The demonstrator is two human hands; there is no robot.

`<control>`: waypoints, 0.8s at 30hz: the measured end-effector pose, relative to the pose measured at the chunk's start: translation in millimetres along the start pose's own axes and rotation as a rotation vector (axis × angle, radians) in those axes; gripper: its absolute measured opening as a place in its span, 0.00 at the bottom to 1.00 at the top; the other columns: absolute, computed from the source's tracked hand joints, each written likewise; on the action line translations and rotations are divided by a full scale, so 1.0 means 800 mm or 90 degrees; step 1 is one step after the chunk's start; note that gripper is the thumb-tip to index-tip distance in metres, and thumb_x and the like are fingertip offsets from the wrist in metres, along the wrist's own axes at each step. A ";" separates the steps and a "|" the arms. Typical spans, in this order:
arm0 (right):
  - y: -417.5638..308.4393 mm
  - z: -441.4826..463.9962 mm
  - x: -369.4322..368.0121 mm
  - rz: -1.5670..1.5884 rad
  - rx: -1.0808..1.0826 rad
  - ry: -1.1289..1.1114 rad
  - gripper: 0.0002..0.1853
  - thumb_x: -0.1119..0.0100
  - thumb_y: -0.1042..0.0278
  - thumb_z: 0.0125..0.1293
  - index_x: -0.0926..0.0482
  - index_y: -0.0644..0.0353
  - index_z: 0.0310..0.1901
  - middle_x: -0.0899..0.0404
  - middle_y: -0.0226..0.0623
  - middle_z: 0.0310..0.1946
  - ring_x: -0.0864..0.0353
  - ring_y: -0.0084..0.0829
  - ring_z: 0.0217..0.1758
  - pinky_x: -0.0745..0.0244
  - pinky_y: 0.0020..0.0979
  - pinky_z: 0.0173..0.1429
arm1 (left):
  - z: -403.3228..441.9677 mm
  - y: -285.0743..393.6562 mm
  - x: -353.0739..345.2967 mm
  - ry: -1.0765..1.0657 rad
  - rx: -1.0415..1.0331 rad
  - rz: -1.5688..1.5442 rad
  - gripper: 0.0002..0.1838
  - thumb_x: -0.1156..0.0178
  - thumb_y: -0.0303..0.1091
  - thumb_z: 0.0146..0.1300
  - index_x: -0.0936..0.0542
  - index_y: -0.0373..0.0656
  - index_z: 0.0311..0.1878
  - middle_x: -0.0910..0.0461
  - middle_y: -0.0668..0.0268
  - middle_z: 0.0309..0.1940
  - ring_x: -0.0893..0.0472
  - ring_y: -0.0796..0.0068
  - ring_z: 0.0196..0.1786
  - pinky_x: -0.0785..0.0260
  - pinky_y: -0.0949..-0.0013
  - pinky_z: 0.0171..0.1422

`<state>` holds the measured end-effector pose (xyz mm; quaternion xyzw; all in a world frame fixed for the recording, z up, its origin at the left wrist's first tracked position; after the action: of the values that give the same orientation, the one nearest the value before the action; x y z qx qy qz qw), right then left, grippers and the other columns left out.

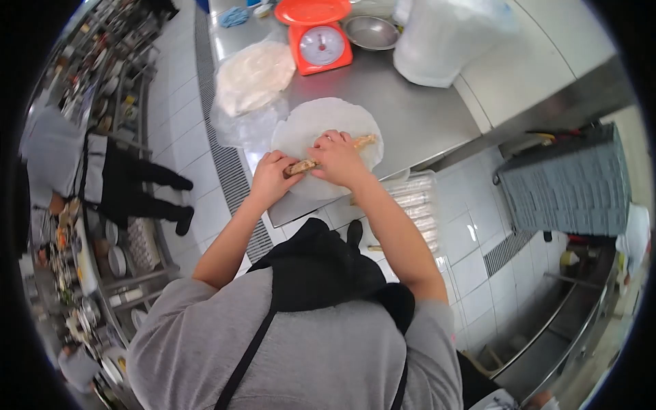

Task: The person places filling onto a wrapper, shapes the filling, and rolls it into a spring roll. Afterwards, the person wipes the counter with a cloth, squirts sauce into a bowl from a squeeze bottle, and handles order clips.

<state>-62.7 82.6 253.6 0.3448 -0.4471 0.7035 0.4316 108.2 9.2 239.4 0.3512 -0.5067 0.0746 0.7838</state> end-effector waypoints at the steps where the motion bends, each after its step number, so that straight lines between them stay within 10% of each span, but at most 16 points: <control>1: 0.004 0.004 -0.008 0.002 0.029 -0.066 0.17 0.33 0.60 0.43 0.20 0.49 0.39 0.26 0.27 0.38 0.33 0.33 0.52 0.43 0.38 0.55 | -0.002 0.000 -0.003 0.017 0.002 -0.010 0.17 0.31 0.40 0.41 0.18 0.45 0.36 0.25 0.64 0.32 0.28 0.61 0.37 0.34 0.62 0.45; 24: 0.036 0.026 0.009 0.097 0.112 -0.132 0.20 0.34 0.57 0.47 0.20 0.54 0.42 0.27 0.30 0.38 0.33 0.31 0.49 0.43 0.37 0.54 | -0.017 0.016 0.016 0.210 0.130 -0.018 0.14 0.33 0.37 0.45 0.18 0.45 0.37 0.26 0.63 0.32 0.27 0.62 0.37 0.33 0.62 0.42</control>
<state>-90.1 58.7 258.0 0.4170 -0.4506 0.7314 0.2968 118.4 23.9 253.3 0.4189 -0.3559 0.1713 0.8176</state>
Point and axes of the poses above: each hand's wrist, its own z-axis towards the middle knuckle, its own x-axis out of the back of the hand, y = z × x, the point moved 2 cm from there along z, towards the middle knuckle
